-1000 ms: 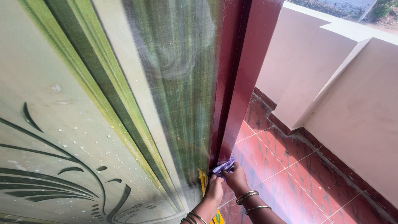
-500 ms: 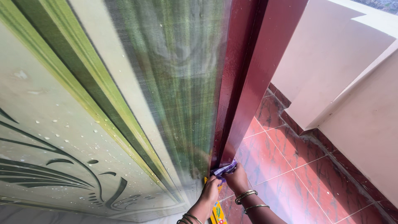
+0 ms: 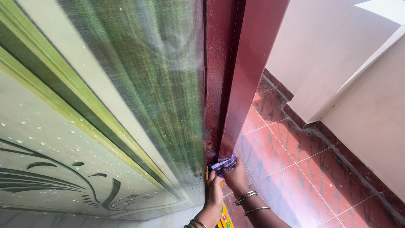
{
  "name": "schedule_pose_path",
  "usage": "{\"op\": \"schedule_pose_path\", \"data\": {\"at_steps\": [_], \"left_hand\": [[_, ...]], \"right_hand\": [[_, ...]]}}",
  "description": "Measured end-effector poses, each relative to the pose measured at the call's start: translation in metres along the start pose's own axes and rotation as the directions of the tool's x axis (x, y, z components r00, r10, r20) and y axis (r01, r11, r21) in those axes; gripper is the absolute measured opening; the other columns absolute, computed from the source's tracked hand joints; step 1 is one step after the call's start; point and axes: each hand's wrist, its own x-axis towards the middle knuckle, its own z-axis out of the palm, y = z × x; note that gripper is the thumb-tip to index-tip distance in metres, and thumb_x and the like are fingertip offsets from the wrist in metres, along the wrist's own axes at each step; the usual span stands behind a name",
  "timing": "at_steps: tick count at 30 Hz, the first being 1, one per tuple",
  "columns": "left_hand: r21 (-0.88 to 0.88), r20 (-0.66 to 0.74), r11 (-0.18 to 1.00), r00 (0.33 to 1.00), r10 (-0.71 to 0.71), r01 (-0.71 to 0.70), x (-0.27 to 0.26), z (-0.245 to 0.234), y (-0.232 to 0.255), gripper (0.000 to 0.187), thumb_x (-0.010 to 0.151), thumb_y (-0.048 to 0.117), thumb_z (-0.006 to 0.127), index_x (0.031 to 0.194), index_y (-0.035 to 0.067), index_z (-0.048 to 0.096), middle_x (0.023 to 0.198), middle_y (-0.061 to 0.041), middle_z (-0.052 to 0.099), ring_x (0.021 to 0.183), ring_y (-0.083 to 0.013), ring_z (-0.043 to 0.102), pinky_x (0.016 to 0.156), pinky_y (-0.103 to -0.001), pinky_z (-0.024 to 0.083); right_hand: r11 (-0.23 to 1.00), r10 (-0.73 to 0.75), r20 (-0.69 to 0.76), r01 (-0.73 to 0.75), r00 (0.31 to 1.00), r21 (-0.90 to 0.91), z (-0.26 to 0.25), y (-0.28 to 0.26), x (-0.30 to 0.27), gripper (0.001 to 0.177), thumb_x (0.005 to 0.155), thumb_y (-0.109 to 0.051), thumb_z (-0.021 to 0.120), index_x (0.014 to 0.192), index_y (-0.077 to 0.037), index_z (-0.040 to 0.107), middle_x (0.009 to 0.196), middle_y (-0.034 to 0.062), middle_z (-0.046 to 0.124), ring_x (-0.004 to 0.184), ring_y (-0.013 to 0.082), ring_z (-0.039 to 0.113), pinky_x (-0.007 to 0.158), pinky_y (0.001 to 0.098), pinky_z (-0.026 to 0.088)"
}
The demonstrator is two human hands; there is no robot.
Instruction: The person wipes a glass door with a purple and white striped cloth. They clean the vertical frame and the lower edge of the glass, moving the cloth up and down and side to side.
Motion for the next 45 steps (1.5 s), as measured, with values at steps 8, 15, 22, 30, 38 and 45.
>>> {"op": "schedule_pose_path", "data": {"at_steps": [8,15,22,30,38,45], "left_hand": [[0.197,0.011,0.951,0.969,-0.246,0.239,0.003,-0.014,0.023,0.049,0.087,0.023,0.049,0.132,0.010,0.063,0.123,-0.005,0.062,0.117,-0.0198,0.056,0.107,-0.037,0.043],[0.168,0.149,0.980,0.980,-0.131,0.106,-0.031,-0.004,0.055,0.055,0.083,0.021,0.047,0.138,0.016,0.057,0.131,-0.002,0.064,0.123,-0.0156,0.060,0.109,-0.031,0.040],[0.165,0.155,0.983,0.982,-0.109,0.083,-0.054,-0.004,0.073,0.060,0.087,0.023,0.052,0.147,0.013,0.051,0.142,-0.004,0.061,0.132,-0.0164,0.055,0.113,-0.032,0.036],[0.167,0.324,0.986,0.946,-0.031,-0.025,-0.046,-0.007,0.075,0.064,0.098,0.042,0.052,0.152,0.007,0.048,0.152,-0.003,0.054,0.141,-0.0126,0.043,0.117,-0.030,0.027],[0.257,0.304,0.955,0.926,-0.225,0.148,-0.054,-0.012,0.102,0.063,0.097,0.046,0.048,0.148,0.009,0.053,0.149,-0.005,0.059,0.138,-0.0163,0.050,0.115,-0.033,0.032],[0.330,0.366,0.942,0.911,-0.188,0.062,-0.054,-0.011,0.105,0.064,0.096,0.044,0.049,0.153,0.016,0.045,0.150,-0.002,0.054,0.140,-0.0127,0.045,0.116,-0.033,0.028]], "right_hand": [[0.996,0.085,-0.042,-0.084,0.996,0.020,0.033,0.027,0.024,0.051,0.070,-0.001,0.079,0.115,0.002,0.055,0.109,0.0209,0.069,0.105,0.0329,0.070,0.090,0.0428,0.054],[0.971,0.019,-0.035,-0.010,0.999,0.239,0.019,0.015,0.002,0.055,0.064,-0.002,0.084,0.114,-0.002,0.063,0.103,0.0120,0.075,0.098,0.0227,0.073,0.085,0.0375,0.057],[0.991,-0.056,-0.178,0.076,0.983,0.108,0.015,-0.004,-0.026,0.065,0.064,-0.011,0.090,0.121,-0.003,0.059,0.111,0.0145,0.071,0.104,0.0275,0.071,0.089,0.0408,0.055],[0.999,-0.020,-0.174,0.014,0.985,-0.032,0.011,-0.009,-0.030,0.084,0.073,-0.020,0.085,0.144,-0.018,0.042,0.127,0.0229,0.058,0.120,0.0413,0.060,0.099,0.0467,0.050],[1.000,0.028,-0.115,-0.029,0.993,-0.003,0.027,0.001,-0.027,0.083,0.084,-0.030,0.075,0.151,-0.016,0.028,0.125,0.0227,0.067,0.118,0.0398,0.067,0.096,0.0478,0.053],[0.971,-0.014,-0.346,0.095,0.938,0.218,0.065,0.036,0.005,0.061,0.097,-0.022,0.063,0.155,-0.018,0.041,0.141,0.0236,0.047,0.127,0.0352,0.058,0.104,0.0416,0.050]]}}
